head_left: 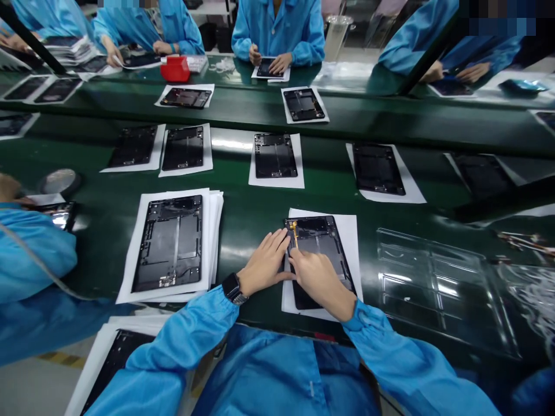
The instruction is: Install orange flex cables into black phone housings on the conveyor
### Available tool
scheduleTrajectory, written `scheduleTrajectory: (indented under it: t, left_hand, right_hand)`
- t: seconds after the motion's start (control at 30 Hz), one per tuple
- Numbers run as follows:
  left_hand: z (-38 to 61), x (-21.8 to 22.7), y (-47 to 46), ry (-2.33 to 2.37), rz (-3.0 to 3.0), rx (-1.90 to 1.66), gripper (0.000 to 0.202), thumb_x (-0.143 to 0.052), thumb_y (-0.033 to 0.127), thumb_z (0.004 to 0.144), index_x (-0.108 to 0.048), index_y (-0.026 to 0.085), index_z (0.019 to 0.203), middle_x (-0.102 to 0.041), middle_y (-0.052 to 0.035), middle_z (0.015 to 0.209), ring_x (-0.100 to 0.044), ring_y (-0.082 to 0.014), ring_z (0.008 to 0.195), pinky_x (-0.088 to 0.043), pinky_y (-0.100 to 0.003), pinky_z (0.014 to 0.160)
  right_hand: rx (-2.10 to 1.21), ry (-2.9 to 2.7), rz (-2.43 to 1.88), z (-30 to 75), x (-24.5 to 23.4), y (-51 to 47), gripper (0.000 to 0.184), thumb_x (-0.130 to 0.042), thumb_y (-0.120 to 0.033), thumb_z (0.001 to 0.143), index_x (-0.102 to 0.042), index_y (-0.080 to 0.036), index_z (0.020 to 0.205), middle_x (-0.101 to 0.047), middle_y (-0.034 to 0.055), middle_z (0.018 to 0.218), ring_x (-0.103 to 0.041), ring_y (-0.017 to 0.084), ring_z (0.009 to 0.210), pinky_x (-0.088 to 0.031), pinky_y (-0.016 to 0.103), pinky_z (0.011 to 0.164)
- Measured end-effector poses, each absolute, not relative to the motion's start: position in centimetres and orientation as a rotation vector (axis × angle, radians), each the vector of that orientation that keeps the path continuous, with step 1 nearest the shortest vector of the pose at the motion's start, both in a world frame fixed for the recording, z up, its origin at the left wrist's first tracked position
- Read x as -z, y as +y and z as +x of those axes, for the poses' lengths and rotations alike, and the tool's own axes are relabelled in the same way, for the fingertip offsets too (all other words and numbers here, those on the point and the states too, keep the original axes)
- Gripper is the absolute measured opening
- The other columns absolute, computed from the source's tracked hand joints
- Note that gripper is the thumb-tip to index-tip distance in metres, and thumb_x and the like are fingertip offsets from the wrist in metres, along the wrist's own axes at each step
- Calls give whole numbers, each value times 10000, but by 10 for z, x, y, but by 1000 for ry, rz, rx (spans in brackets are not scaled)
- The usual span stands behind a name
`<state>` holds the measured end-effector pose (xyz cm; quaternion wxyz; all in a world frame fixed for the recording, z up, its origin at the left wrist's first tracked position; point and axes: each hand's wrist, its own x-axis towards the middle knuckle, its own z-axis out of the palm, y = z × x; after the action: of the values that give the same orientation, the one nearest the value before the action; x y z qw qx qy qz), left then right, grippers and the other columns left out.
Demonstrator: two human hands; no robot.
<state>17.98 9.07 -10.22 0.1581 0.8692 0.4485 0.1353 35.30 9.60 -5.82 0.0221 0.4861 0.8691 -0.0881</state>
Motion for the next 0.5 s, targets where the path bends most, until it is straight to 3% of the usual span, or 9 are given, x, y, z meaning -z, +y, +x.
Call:
scheduleTrajectory:
  t: [0.07, 0.2, 0.3, 0.4, 0.5]
  left_hand:
    - [182, 88, 96, 1333, 2524, -224, 868, -736, 497, 797, -313, 103, 1445, -297, -235, 1539, -263, -345, 1447, -290, -517, 1161]
    - [201, 54, 142, 1466, 2504, -21, 297, -550, 312, 947, -563, 103, 1158, -567, -195, 1276, -514, -318, 1235, -431, -458, 1015]
    - [225, 46, 192, 1550, 2414, -6, 215, -523, 245, 946, -586, 108, 1099, -604, -176, 1174, -564, -278, 1141, -462, -387, 953]
    - [243, 52, 221, 1502, 2423, 60, 130, -589, 204, 888, -637, 141, 991, -653, -119, 1049, -623, -242, 1008, -500, -318, 846]
    - [249, 61, 230, 1430, 2475, 116, 76, -593, 134, 841, -655, 170, 865, -671, -67, 955, -643, -205, 923, -505, -263, 758]
  right_hand:
    - [335, 2753, 1596, 360, 59, 92, 172, -476, -205, 961, -637, -163, 920, -720, 64, 794, -670, 197, 660, -340, 285, 534]
    - [684, 2889, 2216, 385, 64, 71, 187, -513, -293, 966, -674, -202, 984, -744, 42, 921, -697, 182, 807, -494, 267, 708]
    - [844, 2895, 2592, 401, 76, 40, 170, -570, -311, 936, -693, -208, 994, -739, 42, 977, -692, 185, 891, -529, 299, 840]
    - [671, 2984, 2700, 416, 94, 2, 173, -622, -265, 900, -699, -204, 1042, -729, 62, 1028, -681, 211, 943, -517, 375, 938]
    - [280, 2857, 3074, 432, 115, -26, 194, -687, -250, 846, -714, -197, 1030, -733, 86, 1010, -679, 245, 920, -513, 446, 959]
